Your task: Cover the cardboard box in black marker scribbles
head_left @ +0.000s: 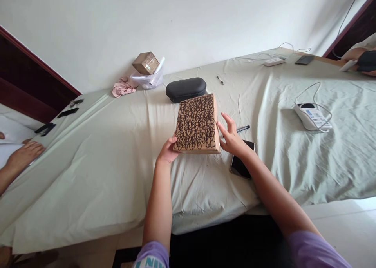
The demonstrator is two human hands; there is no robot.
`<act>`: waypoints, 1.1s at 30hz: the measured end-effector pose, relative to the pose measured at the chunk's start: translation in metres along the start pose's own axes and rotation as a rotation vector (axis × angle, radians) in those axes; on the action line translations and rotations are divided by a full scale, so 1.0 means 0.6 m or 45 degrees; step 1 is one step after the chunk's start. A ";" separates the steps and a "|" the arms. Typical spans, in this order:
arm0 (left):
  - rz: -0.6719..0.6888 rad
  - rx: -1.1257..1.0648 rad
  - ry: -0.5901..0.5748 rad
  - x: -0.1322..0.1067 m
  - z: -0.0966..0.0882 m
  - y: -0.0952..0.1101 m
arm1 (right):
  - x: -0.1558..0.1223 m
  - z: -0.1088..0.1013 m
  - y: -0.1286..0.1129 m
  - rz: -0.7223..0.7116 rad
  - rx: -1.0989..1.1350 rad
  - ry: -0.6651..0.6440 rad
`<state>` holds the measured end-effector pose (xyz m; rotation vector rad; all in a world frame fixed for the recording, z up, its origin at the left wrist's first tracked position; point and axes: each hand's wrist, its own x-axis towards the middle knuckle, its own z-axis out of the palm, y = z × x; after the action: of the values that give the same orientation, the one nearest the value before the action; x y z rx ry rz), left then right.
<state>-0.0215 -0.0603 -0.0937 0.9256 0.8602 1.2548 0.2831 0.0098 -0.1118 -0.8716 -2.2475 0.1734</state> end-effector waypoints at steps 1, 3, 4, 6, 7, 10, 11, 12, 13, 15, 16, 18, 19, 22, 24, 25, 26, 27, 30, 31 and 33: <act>0.022 -0.009 -0.013 -0.001 0.004 -0.001 | 0.000 -0.002 0.004 0.012 0.001 0.026; 0.109 0.000 -0.029 0.000 0.008 -0.006 | 0.001 -0.006 0.013 0.081 -0.012 0.054; 0.165 0.017 -0.023 0.002 0.008 -0.010 | 0.001 -0.009 0.019 0.139 -0.034 0.047; 0.253 0.054 0.024 0.011 0.001 -0.022 | -0.001 -0.015 0.034 0.288 -0.108 -0.004; 0.282 0.074 0.064 0.016 -0.006 -0.029 | -0.003 -0.017 0.042 0.364 -0.146 -0.044; 0.330 0.168 0.193 0.034 -0.029 -0.051 | -0.013 -0.024 0.070 0.524 -0.205 -0.158; 0.340 0.200 0.228 0.040 -0.037 -0.058 | -0.016 -0.025 0.078 0.556 -0.212 -0.194; 0.350 0.222 0.256 0.046 -0.043 -0.064 | -0.020 -0.026 0.086 0.582 -0.220 -0.233; 0.357 0.235 0.276 0.050 -0.048 -0.069 | -0.023 -0.025 0.091 0.603 -0.229 -0.278; 0.363 0.244 0.298 0.059 -0.054 -0.076 | -0.028 -0.022 0.099 0.627 -0.248 -0.375; 0.363 0.250 0.304 0.062 -0.056 -0.078 | -0.030 -0.020 0.101 0.631 -0.254 -0.417; 0.367 0.270 0.303 0.067 -0.057 -0.081 | -0.032 -0.015 0.103 0.633 -0.257 -0.459; 0.373 0.277 0.294 0.069 -0.057 -0.082 | -0.032 -0.014 0.104 0.637 -0.257 -0.456; 0.396 0.270 0.243 0.073 -0.056 -0.086 | -0.032 -0.011 0.107 0.656 -0.261 -0.419; 0.395 0.261 0.190 0.074 -0.054 -0.088 | -0.031 -0.012 0.107 0.676 -0.266 -0.416; 0.390 0.260 0.160 0.074 -0.053 -0.089 | -0.030 -0.013 0.106 0.687 -0.267 -0.422; 0.383 0.263 0.131 0.075 -0.051 -0.090 | -0.028 -0.014 0.105 0.697 -0.267 -0.427; 0.379 0.268 0.104 0.075 -0.048 -0.091 | -0.027 -0.015 0.103 0.704 -0.267 -0.428; 0.391 0.282 0.048 0.072 -0.038 -0.093 | -0.024 -0.014 0.098 0.698 -0.259 -0.400; 0.396 0.285 0.033 0.071 -0.034 -0.093 | -0.024 -0.013 0.096 0.696 -0.256 -0.384; 0.401 0.291 0.000 0.069 -0.029 -0.093 | -0.024 -0.009 0.095 0.708 -0.252 -0.345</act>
<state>-0.0109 -0.0216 -0.1528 1.2812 0.8939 1.4434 0.3249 0.0432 -0.1361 -1.6568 -2.2332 0.3433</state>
